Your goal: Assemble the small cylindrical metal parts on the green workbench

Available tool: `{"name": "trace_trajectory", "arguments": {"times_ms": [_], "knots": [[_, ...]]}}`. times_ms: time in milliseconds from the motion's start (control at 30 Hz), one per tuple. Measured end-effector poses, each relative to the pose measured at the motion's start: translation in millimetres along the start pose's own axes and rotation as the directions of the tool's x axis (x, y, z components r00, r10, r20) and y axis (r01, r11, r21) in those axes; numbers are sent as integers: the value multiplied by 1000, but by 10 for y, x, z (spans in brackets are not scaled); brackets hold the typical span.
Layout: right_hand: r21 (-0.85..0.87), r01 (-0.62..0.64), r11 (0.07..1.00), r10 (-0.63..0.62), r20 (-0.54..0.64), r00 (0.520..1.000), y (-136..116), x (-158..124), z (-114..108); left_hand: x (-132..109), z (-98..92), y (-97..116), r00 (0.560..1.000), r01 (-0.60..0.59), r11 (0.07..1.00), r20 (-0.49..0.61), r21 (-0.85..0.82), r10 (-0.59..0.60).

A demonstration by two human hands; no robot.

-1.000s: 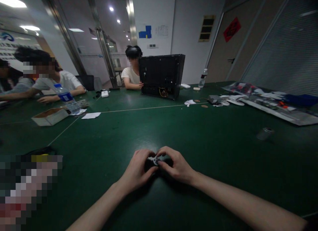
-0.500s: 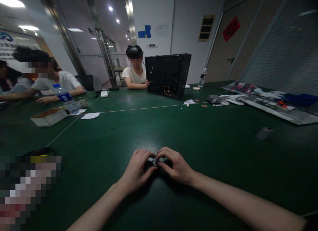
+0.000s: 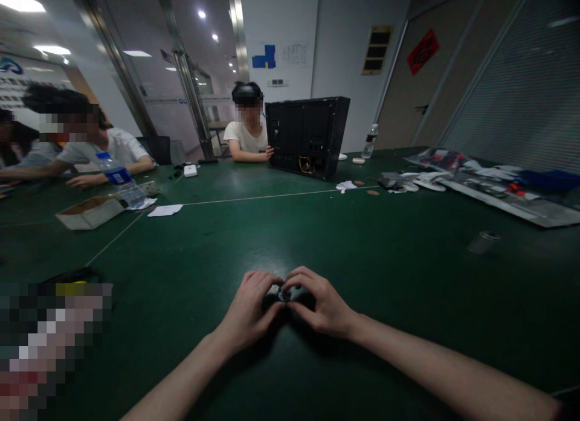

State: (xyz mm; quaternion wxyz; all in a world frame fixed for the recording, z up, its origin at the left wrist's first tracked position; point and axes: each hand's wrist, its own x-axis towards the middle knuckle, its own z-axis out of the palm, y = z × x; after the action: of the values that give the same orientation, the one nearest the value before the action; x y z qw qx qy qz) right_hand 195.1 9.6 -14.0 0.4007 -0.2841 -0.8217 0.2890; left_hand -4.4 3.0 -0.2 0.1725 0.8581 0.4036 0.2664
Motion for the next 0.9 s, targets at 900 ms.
{"name": "trace_trajectory", "arguments": {"times_ms": [900], "knots": [[-3, -7, 1000, 8, 16, 1000, 1, -6, -15, 2, -6, 23, 999, 45, 999, -1, -28, -45]]}}
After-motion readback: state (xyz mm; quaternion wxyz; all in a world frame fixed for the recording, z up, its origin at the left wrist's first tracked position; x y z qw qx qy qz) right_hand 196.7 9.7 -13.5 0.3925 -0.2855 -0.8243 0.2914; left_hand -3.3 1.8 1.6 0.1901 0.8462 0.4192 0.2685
